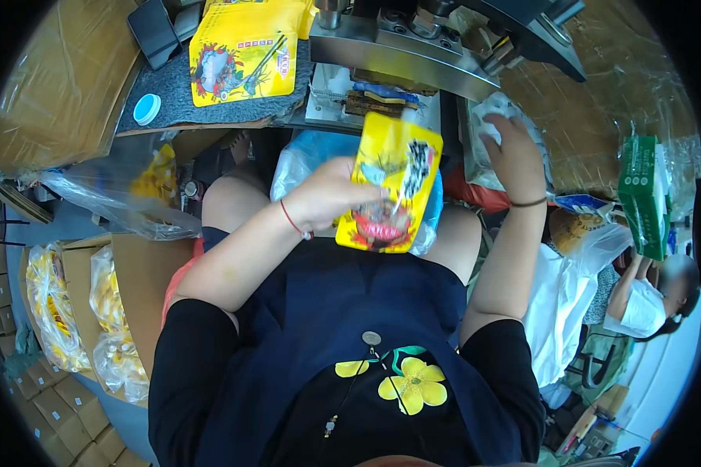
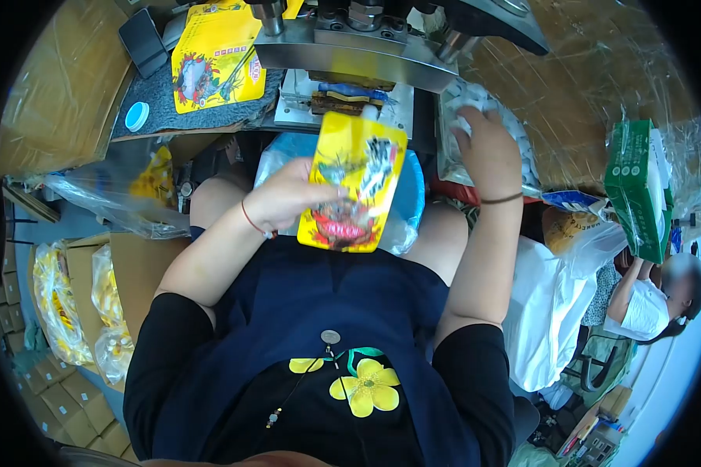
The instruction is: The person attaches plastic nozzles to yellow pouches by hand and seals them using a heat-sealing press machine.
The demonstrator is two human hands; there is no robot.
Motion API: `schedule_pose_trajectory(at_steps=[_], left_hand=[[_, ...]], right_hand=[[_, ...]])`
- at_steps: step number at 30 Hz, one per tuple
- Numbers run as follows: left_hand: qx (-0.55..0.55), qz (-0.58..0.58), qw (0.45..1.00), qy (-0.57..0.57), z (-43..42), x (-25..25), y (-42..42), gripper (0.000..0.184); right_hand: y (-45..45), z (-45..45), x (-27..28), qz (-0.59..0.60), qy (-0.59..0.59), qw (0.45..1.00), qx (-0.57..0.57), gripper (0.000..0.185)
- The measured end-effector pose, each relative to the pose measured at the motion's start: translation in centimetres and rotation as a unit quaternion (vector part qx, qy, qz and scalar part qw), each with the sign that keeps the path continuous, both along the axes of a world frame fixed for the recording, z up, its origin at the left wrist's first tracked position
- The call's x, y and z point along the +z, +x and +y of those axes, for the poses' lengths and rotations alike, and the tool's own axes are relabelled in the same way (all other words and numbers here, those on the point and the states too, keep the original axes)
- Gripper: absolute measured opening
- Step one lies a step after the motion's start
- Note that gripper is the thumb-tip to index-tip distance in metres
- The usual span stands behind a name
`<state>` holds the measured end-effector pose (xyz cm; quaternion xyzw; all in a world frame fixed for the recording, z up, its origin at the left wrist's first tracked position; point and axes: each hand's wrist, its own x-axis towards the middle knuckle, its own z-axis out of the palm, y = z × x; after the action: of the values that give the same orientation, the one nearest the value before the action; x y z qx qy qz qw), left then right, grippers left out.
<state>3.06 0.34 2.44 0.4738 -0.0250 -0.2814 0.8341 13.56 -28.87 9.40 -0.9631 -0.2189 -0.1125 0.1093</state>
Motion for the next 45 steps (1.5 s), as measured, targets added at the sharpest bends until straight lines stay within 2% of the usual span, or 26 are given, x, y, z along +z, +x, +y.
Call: schedule_pose_trajectory(at_steps=[1, 4, 7, 9, 10, 11, 12, 14, 15, 18, 19, 22, 23, 24, 25, 26, 28, 30, 31, 34, 38, 39, 41, 42, 44, 45], left_hand=[[0.022, 0.006, 1.000, -0.005, 0.4, -0.5, 1.0, 0.034], [0.024, 0.040, 0.999, -0.028, 1.8, 1.1, 3.5, 0.033], [0.046, 0.040, 0.997, -0.038, 1.6, 0.6, 3.5, 0.042], [0.177, -0.072, 0.959, 0.211, 3.3, 1.1, 4.2, 0.049], [0.237, -0.125, 0.906, 0.329, 4.7, 1.3, 4.6, 0.053], [0.367, -0.277, 0.769, 0.444, 6.8, 1.0, 5.7, 0.056], [0.470, -0.409, 0.578, 0.527, 9.4, 0.5, 6.9, 0.059], [0.284, -0.439, 0.455, 0.721, 13.6, 0.0, 7.2, 0.063], [0.217, -0.454, 0.352, 0.789, 14.5, -2.0, 6.6, 0.061], [0.141, -0.500, 0.446, 0.729, 13.0, -0.3, 2.1, 0.045], [0.167, -0.503, 0.477, 0.701, 13.4, -0.4, 1.6, 0.032], [0.271, -0.254, 0.743, 0.556, 13.1, 0.3, 0.0, 0.024], [0.325, -0.196, 0.873, 0.307, 11.0, 0.3, -0.3, 0.022], [0.285, -0.277, 0.830, 0.392, 10.6, -0.4, -0.5, 0.021], [0.233, -0.250, 0.851, 0.398, 9.6, 0.3, -0.8, 0.021], [0.180, -0.222, 0.869, 0.403, 8.4, 1.1, -1.1, 0.022], [0.153, -0.206, 0.898, 0.357, 5.6, 1.0, -1.5, 0.025], [0.101, -0.237, 0.894, 0.366, 3.8, 1.0, -1.3, 0.027], [0.078, -0.170, 0.937, 0.294, 3.0, 1.6, -1.5, 0.030], [0.064, -0.125, 0.982, 0.128, 0.9, 1.1, -1.8, 0.036], [-0.026, -0.017, 0.999, 0.015, -1.0, 0.6, -2.4, 0.033], [-0.039, -0.004, 0.999, -0.008, -1.1, 0.2, -2.4, 0.033], [-0.063, 0.016, 0.996, -0.054, -1.0, -0.6, -1.7, 0.034], [-0.037, 0.019, 0.998, -0.045, -0.8, -0.5, -1.0, 0.034], [0.018, 0.027, 0.999, -0.026, 0.1, -0.4, 0.8, 0.034], [0.037, 0.041, 0.997, -0.057, 0.6, 0.0, 1.7, 0.035]], right_hand=[[0.7, -1.2, -0.9, 0.021, -0.047, 0.998, -0.034, 0.026], [2.3, -2.4, -2.5, 0.044, -0.010, 0.999, 0.024, 0.030], [1.7, -2.4, -3.3, 0.018, 0.009, 1.000, 0.017, 0.028], [1.3, -2.0, -3.8, -0.019, 0.028, 0.999, 0.007, 0.027], [1.1, -1.9, -4.0, -0.045, 0.040, 0.998, 0.005, 0.027], [0.9, -1.7, -4.3, -0.068, 0.051, 0.996, 0.002, 0.027], [0.6, -1.5, -4.4, -0.093, 0.048, 0.994, -0.011, 0.027], [0.2, -1.1, -4.0, -0.144, 0.043, 0.988, -0.036, 0.028], [-0.1, -1.0, -3.5, -0.155, 0.047, 0.987, -0.024, 0.022], [-1.2, -0.5, -3.5, -0.112, 0.227, 0.962, -0.101, 0.017], [-1.7, 0.0, -3.1, -0.093, 0.229, 0.966, -0.077, 0.016], [-3.1, 2.6, -2.2, -0.058, 0.228, 0.972, 0.017, 0.016], [-3.9, 4.1, -2.1, -0.046, 0.241, 0.967, 0.075, 0.016], [-4.2, 5.3, -2.3, 0.026, 0.251, 0.960, 0.122, 0.014], [-4.3, 6.3, -2.0, 0.030, 0.232, 0.952, 0.196, 0.013], [-5.0, 7.6, -1.0, 0.059, 0.279, 0.935, 0.212, 0.013], [-5.5, 8.9, 0.8, 0.088, 0.363, 0.909, 0.183, 0.012], [-5.5, 10.0, 1.6, 0.142, 0.395, 0.892, 0.166, 0.013], [-5.4, 10.2, 1.8, 0.168, 0.411, 0.882, 0.157, 0.013], [-4.5, 9.1, 1.3, 0.049, 0.286, 0.936, 0.202, 0.015], [-3.8, 6.7, 1.4, 0.188, 0.255, 0.914, 0.254, 0.018], [-3.9, 6.4, 1.2, 0.172, 0.280, 0.914, 0.238, 0.019], [-2.3, 4.2, 1.1, 0.021, 0.135, 0.985, 0.110, 0.020], [-1.3, 2.7, 1.1, -0.057, 0.058, 0.996, 0.045, 0.021], [-0.4, -0.4, 0.4, 0.046, -0.069, 0.994, -0.070, 0.025], [0.8, -2.0, -0.9, 0.102, -0.103, 0.988, -0.057, 0.027]])
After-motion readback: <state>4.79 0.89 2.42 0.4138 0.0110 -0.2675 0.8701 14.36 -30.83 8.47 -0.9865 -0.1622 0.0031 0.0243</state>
